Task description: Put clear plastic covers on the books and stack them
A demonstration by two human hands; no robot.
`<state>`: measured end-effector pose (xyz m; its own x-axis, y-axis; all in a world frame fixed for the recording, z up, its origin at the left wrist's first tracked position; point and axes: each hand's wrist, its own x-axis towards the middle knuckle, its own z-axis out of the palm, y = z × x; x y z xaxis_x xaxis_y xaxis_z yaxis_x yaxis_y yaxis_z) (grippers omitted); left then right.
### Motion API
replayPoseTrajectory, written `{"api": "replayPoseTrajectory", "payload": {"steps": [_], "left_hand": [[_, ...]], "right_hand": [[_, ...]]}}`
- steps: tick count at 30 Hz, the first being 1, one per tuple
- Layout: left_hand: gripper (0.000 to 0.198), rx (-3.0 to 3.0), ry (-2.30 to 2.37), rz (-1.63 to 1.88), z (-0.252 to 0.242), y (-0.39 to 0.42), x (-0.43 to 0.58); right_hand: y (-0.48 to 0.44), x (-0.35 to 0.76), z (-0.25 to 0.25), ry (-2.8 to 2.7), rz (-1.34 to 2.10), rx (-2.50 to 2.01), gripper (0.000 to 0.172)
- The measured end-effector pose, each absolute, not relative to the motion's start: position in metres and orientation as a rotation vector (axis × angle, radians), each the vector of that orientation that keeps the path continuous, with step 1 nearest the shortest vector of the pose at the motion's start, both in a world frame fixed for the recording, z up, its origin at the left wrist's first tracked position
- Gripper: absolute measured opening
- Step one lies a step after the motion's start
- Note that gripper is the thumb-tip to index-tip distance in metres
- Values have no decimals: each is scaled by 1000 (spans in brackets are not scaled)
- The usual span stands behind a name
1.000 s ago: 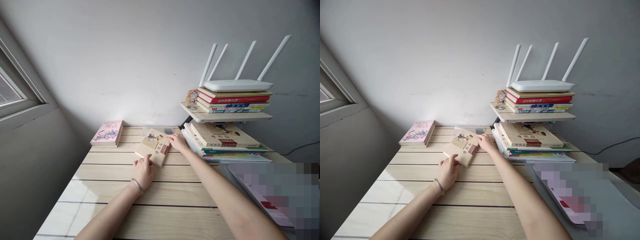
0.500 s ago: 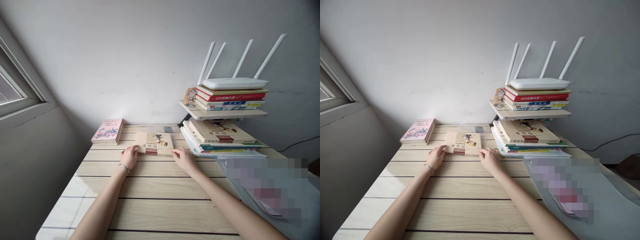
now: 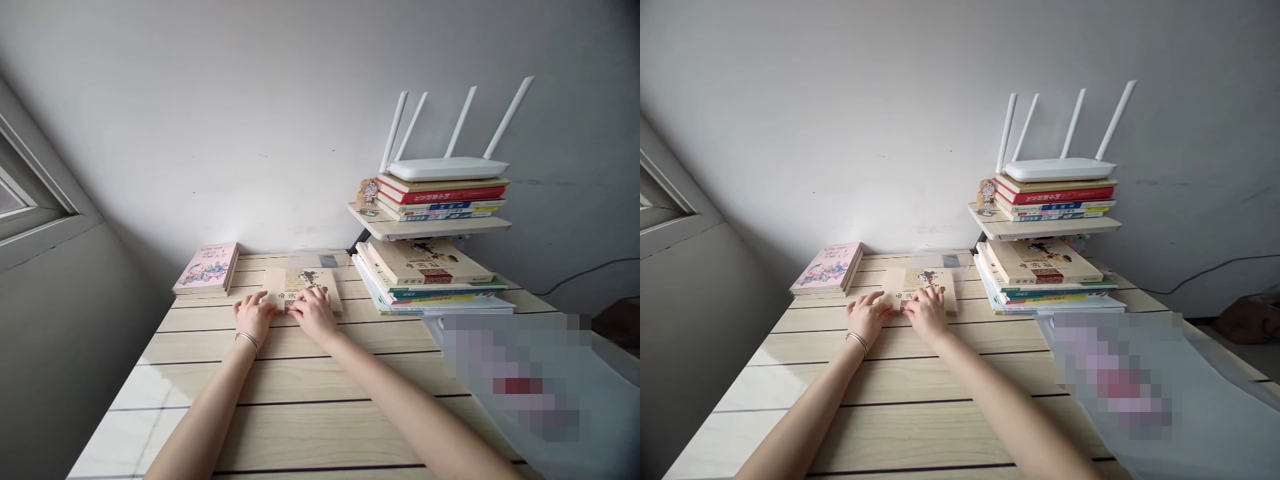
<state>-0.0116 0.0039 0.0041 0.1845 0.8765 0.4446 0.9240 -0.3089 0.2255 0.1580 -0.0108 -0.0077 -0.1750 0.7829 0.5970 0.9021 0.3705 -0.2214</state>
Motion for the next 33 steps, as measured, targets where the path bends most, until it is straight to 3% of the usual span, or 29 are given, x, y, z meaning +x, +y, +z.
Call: {"api": "replayPoseTrajectory", "payload": {"steps": [8, 16, 18, 21, 24, 28, 30, 33], "left_hand": [[16, -2327, -1823, -835, 3, 9, -28], [20, -2390, -1853, -833, 11, 1, -22], [16, -2333, -1974, -1043, 13, -5, -15], [17, -2277, -2412, -1716, 13, -17, 3], [17, -2253, -2871, -2126, 13, -30, 22], [21, -1979, -3147, -2736, 14, -40, 31], [21, -1923, -3155, -2855, 15, -39, 28], [24, -1994, -3082, -2748, 15, -34, 21]], "right_hand": [[-28, 251, -20, -1807, -195, -1531, 9], [-31, 259, -27, -1778, 29, -1471, 16], [-23, 263, -16, -1764, 11, -1513, 25], [3, 265, 7, -1735, 72, -1691, 34], [41, 257, 29, -1856, 170, -1740, 29], [84, 234, 40, -2033, 290, -1802, 26], [95, 224, 40, -2066, 339, -1888, 28], [100, 215, 40, -2071, 376, -2007, 30]]}}
